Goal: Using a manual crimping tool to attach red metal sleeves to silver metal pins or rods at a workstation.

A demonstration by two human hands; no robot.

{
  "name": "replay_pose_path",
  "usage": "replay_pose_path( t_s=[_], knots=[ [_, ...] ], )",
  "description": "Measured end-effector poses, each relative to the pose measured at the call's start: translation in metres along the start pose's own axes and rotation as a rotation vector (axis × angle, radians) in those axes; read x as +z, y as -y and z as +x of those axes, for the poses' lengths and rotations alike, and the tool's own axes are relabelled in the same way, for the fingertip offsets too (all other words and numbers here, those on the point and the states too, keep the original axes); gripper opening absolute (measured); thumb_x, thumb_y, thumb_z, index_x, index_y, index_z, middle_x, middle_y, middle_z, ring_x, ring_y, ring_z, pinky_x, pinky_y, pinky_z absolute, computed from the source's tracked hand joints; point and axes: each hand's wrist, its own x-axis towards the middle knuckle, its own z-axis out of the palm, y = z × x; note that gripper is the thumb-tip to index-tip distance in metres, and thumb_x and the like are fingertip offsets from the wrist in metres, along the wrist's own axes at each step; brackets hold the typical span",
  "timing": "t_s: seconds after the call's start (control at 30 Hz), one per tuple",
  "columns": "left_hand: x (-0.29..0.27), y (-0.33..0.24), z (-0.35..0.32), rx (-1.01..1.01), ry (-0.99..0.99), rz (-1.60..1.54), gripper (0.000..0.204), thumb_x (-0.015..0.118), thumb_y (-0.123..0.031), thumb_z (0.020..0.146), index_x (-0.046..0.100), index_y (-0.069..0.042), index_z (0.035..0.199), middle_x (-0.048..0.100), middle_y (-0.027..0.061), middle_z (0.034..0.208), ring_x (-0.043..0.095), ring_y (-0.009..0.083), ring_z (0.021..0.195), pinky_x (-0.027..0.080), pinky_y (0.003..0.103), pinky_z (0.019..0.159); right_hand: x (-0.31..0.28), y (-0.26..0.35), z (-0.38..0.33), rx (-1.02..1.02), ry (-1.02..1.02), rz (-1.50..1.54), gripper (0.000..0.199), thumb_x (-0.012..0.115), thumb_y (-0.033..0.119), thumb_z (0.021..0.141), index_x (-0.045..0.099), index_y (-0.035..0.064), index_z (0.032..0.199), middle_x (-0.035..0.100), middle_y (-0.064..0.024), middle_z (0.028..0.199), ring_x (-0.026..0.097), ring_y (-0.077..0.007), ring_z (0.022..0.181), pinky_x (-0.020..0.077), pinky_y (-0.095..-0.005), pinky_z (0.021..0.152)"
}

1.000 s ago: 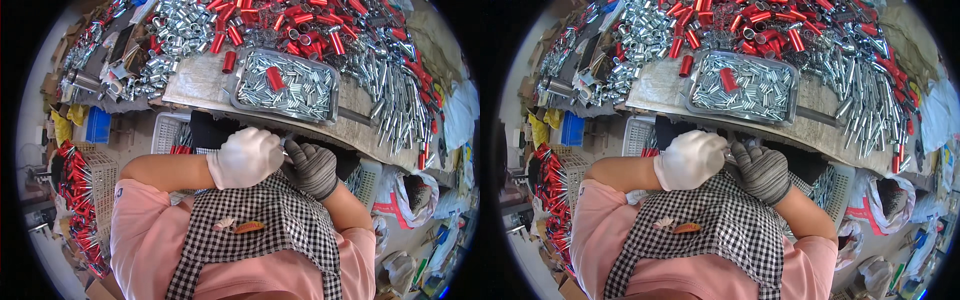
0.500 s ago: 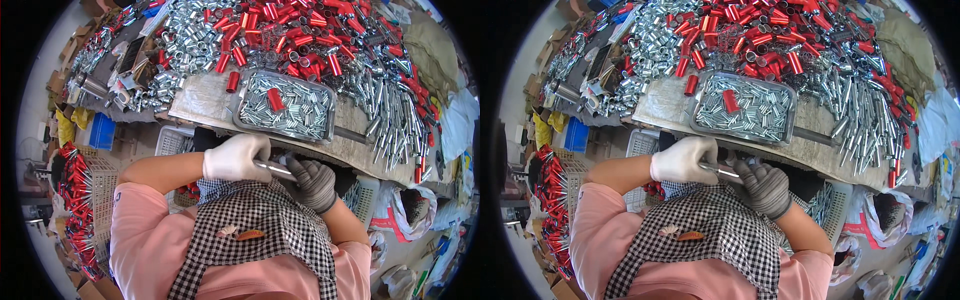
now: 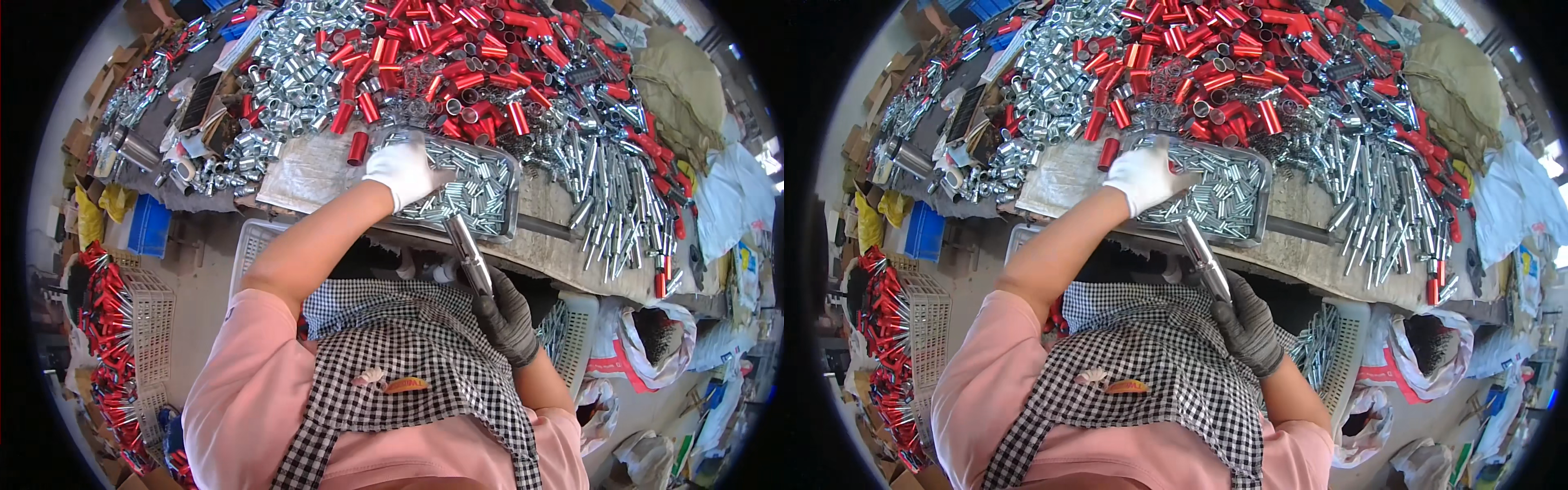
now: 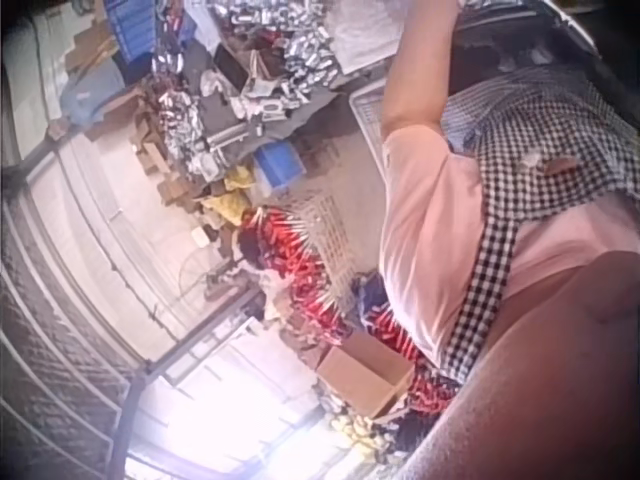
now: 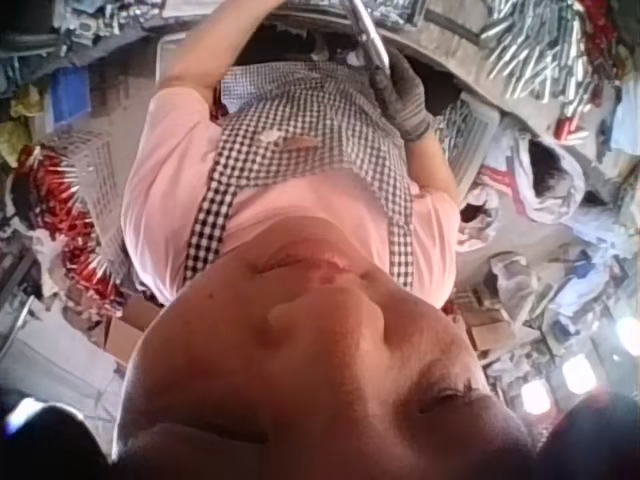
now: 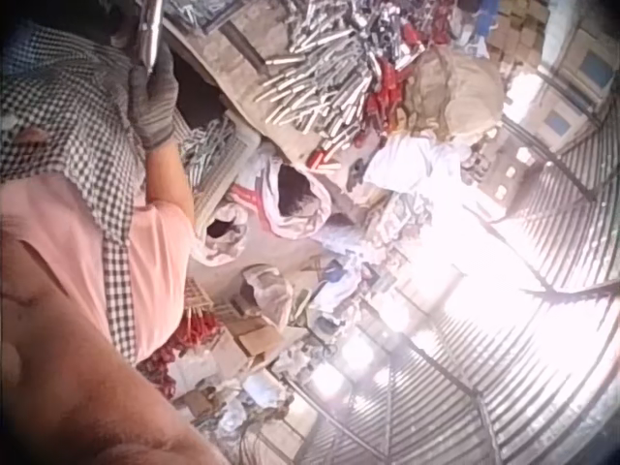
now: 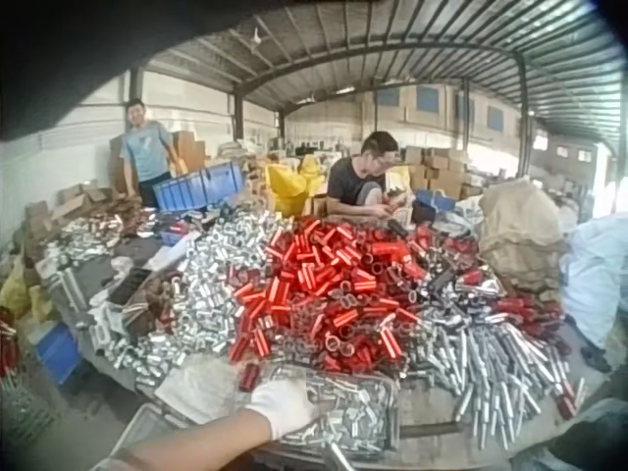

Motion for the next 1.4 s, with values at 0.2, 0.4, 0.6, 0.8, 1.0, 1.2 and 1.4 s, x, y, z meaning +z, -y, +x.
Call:
replay_pose_path(
  t_s=[0.2, 0.4, 0.6, 0.8, 1.0, 1.2, 1.4],
  knots=[
    [0.017, 0.036, 0.011, 0.197, -0.342, -0.813, 0.052, 0.063, -0.039, 0.089, 0.060, 0.003, 0.118, 0.069, 0.0224, 0.087, 0.070, 0.0324, 0.085, 0.055, 0.040, 0.078, 0.008, 0.019, 0.004, 0.105, 0.031, 0.200, 0.069, 0.064, 0.043, 0.094, 0.043, -0.0022, 0.141, 0.053, 0.0015, 0.076, 0.042, -0.0029, 0.058, 0.0345, -0.0170, 0.054],
    [0.033, 0.036, -0.043, 0.473, 0.072, -1.373, 0.049, 0.053, -0.034, 0.101, 0.046, 0.005, 0.130, 0.064, 0.0164, 0.111, 0.065, 0.0246, 0.099, 0.051, 0.036, 0.091, 0.019, 0.010, 0.021, 0.182, 0.151, 0.350, 0.071, 0.066, 0.051, 0.090, 0.048, -0.0002, 0.136, 0.056, -0.0002, 0.076, 0.043, -0.0054, 0.048, 0.0331, -0.0194, 0.045],
    [0.040, 0.037, -0.063, 0.522, 0.347, -1.460, 0.061, 0.057, -0.040, 0.098, 0.035, 0.000, 0.138, 0.063, 0.0190, 0.112, 0.064, 0.0297, 0.105, 0.051, 0.041, 0.092, 0.039, 0.005, 0.030, 0.277, 0.212, 0.562, 0.063, 0.065, 0.047, 0.092, 0.047, 0.0061, 0.135, 0.052, -0.0025, 0.070, 0.044, -0.0095, 0.048, 0.0363, -0.0224, 0.046],
    [0.053, 0.023, -0.067, 0.520, 0.483, -1.971, 0.051, 0.055, -0.031, 0.099, 0.035, -0.006, 0.139, 0.059, 0.0165, 0.107, 0.063, 0.0323, 0.100, 0.050, 0.049, 0.091, 0.053, -0.007, 0.031, 0.256, 0.240, 0.673, 0.057, 0.064, 0.044, 0.093, 0.046, 0.0072, 0.132, 0.053, -0.0048, 0.077, 0.048, -0.0132, 0.053, 0.0415, -0.0270, 0.049],
    [0.037, 0.014, -0.066, 0.344, 0.410, -1.990, 0.054, 0.062, -0.021, 0.095, 0.038, -0.006, 0.140, 0.059, 0.0141, 0.106, 0.064, 0.0275, 0.091, 0.053, 0.043, 0.084, 0.059, 0.005, 0.040, 0.235, 0.208, 0.689, 0.049, 0.060, 0.044, 0.095, 0.050, 0.0073, 0.126, 0.055, -0.0050, 0.077, 0.050, -0.0125, 0.053, 0.0405, -0.0241, 0.047],
    [0.028, 0.023, -0.069, 0.447, 0.160, -1.280, 0.075, 0.070, 0.001, 0.078, 0.033, 0.000, 0.143, 0.057, 0.0050, 0.096, 0.058, 0.0127, 0.089, 0.048, 0.029, 0.081, 0.056, 0.007, 0.036, 0.205, 0.110, 0.425, 0.053, 0.052, 0.045, 0.099, 0.054, 0.0018, 0.129, 0.051, -0.0001, 0.065, 0.040, -0.0073, 0.048, 0.0314, -0.0212, 0.047],
    [0.027, 0.028, -0.071, 0.398, 0.152, -1.182, 0.078, 0.075, -0.003, 0.073, 0.035, 0.004, 0.140, 0.051, 0.0002, 0.091, 0.052, 0.0086, 0.083, 0.045, 0.024, 0.075, 0.056, 0.002, 0.035, 0.238, 0.032, 0.330, 0.055, 0.049, 0.048, 0.100, 0.058, -0.0013, 0.123, 0.051, -0.0004, 0.061, 0.040, -0.0067, 0.045, 0.0311, -0.0209, 0.045]
  ],
)
